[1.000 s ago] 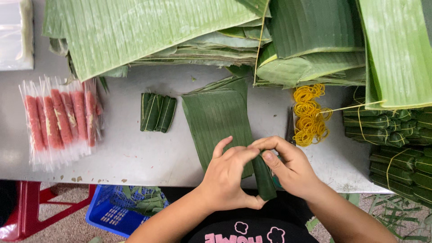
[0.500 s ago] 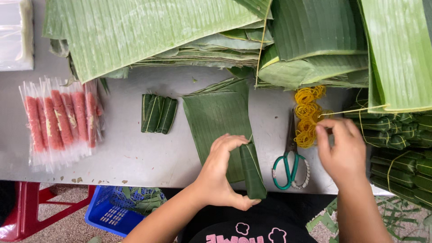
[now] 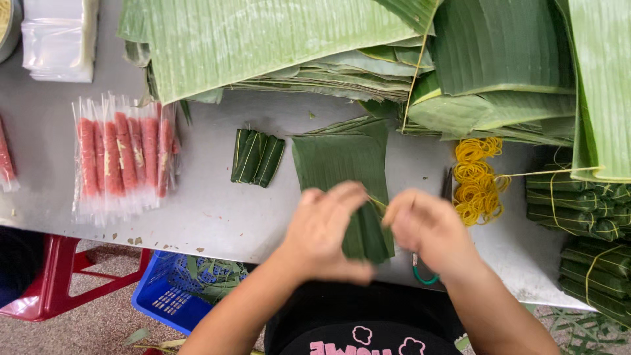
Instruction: The person wraps pre-packaged meat rolls in banana leaves, folds the leaves into neat rectangular packets, and secures them with yellow rubber bands. The finished packets are stacked on the table.
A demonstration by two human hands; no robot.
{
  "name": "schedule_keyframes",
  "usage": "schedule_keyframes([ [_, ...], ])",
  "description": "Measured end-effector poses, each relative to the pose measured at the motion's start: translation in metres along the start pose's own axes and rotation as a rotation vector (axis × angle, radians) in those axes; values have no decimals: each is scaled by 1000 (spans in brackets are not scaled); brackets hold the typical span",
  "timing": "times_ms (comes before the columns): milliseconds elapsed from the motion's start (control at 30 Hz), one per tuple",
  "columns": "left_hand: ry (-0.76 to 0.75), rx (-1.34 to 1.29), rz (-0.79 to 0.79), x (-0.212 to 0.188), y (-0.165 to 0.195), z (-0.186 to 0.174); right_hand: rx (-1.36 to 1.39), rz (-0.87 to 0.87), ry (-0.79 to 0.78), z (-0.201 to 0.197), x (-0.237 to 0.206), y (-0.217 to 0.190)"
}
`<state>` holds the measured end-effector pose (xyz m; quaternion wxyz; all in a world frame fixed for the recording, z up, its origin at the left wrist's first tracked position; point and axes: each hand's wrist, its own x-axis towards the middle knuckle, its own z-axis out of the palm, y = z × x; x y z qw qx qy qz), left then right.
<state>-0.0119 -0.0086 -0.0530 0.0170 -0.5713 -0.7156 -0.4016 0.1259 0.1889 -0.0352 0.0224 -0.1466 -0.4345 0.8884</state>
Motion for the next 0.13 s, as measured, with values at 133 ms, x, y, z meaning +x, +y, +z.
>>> schedule_keyframes([
  [133,58,-761,-589,-13,-22,6,-947,-240,-208,36,-9,-8],
])
